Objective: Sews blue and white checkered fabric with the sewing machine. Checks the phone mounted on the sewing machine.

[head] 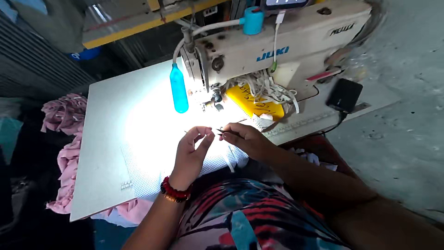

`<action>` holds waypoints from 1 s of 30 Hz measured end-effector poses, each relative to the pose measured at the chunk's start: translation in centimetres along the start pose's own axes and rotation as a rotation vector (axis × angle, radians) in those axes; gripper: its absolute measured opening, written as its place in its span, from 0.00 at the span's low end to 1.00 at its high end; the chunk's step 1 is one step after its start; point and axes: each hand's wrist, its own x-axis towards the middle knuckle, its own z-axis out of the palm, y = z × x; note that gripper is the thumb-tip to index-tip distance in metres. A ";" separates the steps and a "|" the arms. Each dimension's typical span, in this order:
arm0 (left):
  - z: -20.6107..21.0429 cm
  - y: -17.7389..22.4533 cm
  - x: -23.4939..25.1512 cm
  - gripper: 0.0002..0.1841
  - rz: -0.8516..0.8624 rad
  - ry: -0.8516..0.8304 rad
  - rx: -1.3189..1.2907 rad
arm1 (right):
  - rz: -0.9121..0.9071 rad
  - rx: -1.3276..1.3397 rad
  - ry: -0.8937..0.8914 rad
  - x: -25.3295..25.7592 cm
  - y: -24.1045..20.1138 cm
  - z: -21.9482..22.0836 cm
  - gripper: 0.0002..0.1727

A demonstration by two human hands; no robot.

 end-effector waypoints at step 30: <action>-1.7 -7.1 0.9 0.14 0.050 0.205 0.519 | -0.296 -1.053 0.757 2.5 5.0 -11.2 0.16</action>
